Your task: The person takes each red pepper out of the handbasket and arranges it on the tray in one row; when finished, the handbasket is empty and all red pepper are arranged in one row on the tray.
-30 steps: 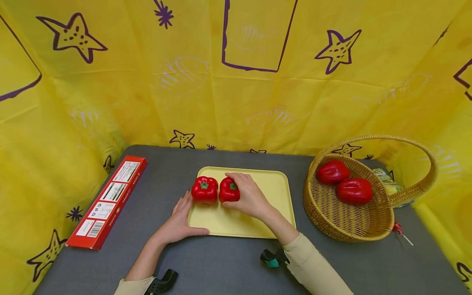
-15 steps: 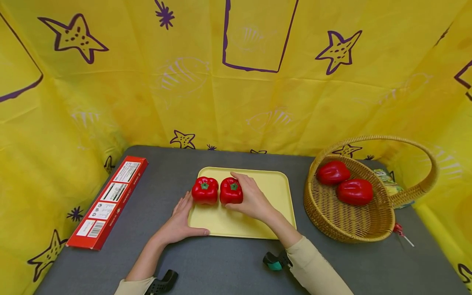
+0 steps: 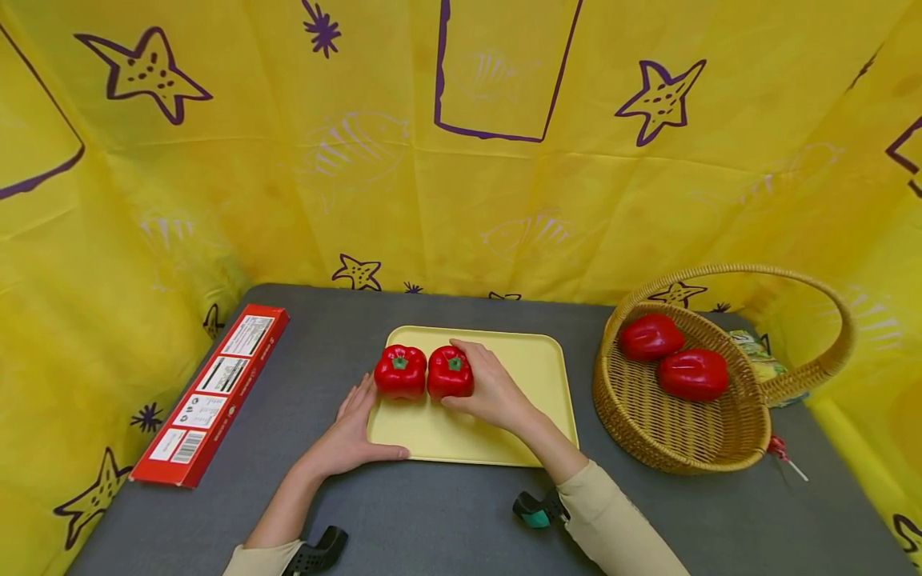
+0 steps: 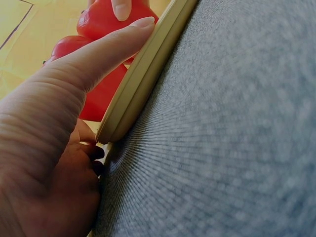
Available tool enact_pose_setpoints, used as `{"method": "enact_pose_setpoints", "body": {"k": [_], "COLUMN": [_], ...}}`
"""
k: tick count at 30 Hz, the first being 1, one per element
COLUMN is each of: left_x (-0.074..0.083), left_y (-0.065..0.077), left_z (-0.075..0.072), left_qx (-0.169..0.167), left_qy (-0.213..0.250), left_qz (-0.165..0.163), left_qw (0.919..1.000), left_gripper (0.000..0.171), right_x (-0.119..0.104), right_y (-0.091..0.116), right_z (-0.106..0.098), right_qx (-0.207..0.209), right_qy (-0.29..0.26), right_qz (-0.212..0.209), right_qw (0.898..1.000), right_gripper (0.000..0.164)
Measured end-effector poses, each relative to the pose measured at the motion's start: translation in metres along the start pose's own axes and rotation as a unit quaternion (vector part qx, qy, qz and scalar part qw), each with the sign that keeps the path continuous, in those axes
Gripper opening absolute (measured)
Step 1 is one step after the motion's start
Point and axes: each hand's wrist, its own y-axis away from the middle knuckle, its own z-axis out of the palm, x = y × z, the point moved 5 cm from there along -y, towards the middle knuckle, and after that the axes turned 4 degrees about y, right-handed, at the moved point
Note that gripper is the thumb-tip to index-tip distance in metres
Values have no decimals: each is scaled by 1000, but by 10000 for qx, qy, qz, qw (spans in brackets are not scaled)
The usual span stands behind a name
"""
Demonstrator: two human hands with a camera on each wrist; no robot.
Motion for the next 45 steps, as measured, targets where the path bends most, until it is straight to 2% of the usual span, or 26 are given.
{"method": "enact_pose_setpoints", "body": {"k": [8, 15, 20, 31, 39, 45], "left_x": [1, 1, 1, 3, 2, 0], "left_y": [0, -1, -1, 1, 1, 1], "left_z": [1, 2, 3, 1, 1, 1], "left_qx": [12, -13, -38, -4, -11, -32], "left_qy": [-26, 3, 16, 6, 9, 3], "left_qz": [30, -11, -69, -119, -73, -126], "left_qw": [10000, 10000, 10000, 9999, 10000, 9999], "left_gripper": [122, 122, 121, 122, 123, 123], "right_x": [-1, 0, 2, 8, 16, 23], "right_y": [0, 5, 13, 35, 53, 64], "right_z": [-1, -4, -15, -54, -78, -93], "right_qx": [86, 11, 125, 896, 1357, 1510], "right_qy": [96, 96, 67, 135, 263, 438], "right_qz": [-160, 74, 217, -554, -733, -580], "right_qw": [9998, 9999, 9997, 9943, 9877, 9859], "right_gripper": [85, 88, 84, 50, 29, 22]}}
